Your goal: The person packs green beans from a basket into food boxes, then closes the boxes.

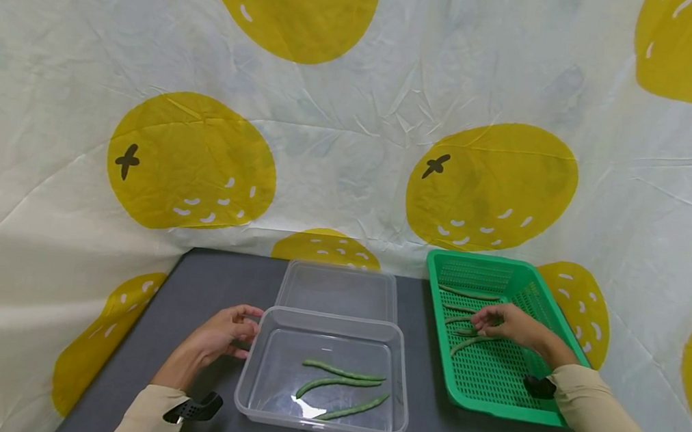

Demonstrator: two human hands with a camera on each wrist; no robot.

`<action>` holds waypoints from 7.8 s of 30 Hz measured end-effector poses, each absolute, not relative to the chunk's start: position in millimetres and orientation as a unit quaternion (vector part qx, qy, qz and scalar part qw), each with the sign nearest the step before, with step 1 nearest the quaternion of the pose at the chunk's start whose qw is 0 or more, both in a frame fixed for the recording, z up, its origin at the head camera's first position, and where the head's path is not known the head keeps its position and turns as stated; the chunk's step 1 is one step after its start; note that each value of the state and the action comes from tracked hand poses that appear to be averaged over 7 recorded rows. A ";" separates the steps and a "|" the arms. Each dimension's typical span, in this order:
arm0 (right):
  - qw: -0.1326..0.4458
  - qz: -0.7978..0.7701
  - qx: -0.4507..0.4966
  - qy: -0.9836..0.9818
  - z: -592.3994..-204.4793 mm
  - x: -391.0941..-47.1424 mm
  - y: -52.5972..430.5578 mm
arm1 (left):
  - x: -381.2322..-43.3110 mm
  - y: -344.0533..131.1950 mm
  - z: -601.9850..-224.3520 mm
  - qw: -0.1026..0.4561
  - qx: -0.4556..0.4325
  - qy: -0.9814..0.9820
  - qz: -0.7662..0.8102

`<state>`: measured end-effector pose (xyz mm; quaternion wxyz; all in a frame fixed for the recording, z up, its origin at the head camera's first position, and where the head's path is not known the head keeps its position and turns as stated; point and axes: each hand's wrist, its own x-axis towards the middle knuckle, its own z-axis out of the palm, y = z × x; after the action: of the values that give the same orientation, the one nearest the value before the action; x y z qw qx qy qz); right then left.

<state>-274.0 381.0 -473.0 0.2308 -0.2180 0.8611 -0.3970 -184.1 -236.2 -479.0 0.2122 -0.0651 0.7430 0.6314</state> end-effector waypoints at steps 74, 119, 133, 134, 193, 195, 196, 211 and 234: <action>0.288 -0.285 -0.285 0.869 -453.7 -250.1 377.6 | -184.4 -236.8 -481.0 0.219 -0.058 0.733 0.641; 0.185 -0.387 -0.263 0.864 -407.6 -245.5 339.9 | -185.4 -238.4 -478.8 0.224 -0.048 0.735 0.639; 0.181 -0.382 -0.322 0.847 -397.8 -252.5 301.0 | -185.6 -238.3 -478.9 0.223 -0.050 0.736 0.637; 0.181 -0.380 -0.324 0.847 -396.9 -252.8 298.2 | -185.5 -238.4 -478.8 0.223 -0.049 0.736 0.637; 0.277 -0.402 -0.444 0.751 -407.9 -245.9 166.1 | -184.2 -236.6 -476.7 0.223 -0.051 0.736 0.637; 0.277 -0.400 -0.439 0.755 -406.0 -245.5 168.9 | -184.2 -236.3 -476.4 0.224 -0.051 0.736 0.637; 0.277 -0.400 -0.438 0.756 -404.6 -245.5 170.4 | -184.3 -236.2 -476.3 0.223 -0.052 0.736 0.637; 0.284 -0.411 -0.399 0.769 -396.3 -249.1 202.5 | -186.3 -236.2 -475.8 0.224 -0.056 0.739 0.632; 0.225 -0.408 -0.315 0.827 -394.9 -254.9 275.7 | -187.1 -235.9 -476.8 0.219 -0.053 0.736 0.639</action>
<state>-254.9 275.7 -394.9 0.2254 -0.3152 0.8269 -0.4076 -187.1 -235.9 -476.8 0.2189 -0.0535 0.7355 0.6389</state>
